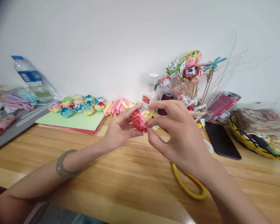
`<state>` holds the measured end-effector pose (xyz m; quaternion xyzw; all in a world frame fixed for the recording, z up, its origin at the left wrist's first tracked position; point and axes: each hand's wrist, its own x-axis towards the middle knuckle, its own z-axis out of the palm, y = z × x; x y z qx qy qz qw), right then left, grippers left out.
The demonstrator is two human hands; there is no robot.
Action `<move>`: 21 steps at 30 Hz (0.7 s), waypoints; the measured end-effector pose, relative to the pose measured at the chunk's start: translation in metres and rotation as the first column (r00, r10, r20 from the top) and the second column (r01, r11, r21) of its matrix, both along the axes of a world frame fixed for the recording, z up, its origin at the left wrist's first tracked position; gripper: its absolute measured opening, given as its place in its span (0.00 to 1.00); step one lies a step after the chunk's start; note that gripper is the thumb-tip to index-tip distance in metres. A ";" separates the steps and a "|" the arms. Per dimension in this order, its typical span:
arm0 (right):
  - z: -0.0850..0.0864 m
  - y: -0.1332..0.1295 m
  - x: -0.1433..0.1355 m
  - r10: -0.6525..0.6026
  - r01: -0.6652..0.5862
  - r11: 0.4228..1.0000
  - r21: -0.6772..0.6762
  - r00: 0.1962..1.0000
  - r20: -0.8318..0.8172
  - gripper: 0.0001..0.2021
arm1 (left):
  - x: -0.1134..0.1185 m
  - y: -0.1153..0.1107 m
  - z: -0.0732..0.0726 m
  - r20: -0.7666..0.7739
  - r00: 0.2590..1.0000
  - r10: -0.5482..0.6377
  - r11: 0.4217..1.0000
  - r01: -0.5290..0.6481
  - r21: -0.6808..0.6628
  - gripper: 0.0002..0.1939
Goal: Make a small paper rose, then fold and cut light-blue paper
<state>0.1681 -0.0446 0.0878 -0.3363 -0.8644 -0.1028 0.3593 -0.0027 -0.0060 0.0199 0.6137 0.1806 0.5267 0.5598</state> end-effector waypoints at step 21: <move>-0.026 0.005 -0.006 -0.178 0.112 0.830 0.547 0.982 0.068 0.12 | 0.006 -0.005 -0.005 0.019 0.894 0.449 0.873 -0.443 0.207 0.32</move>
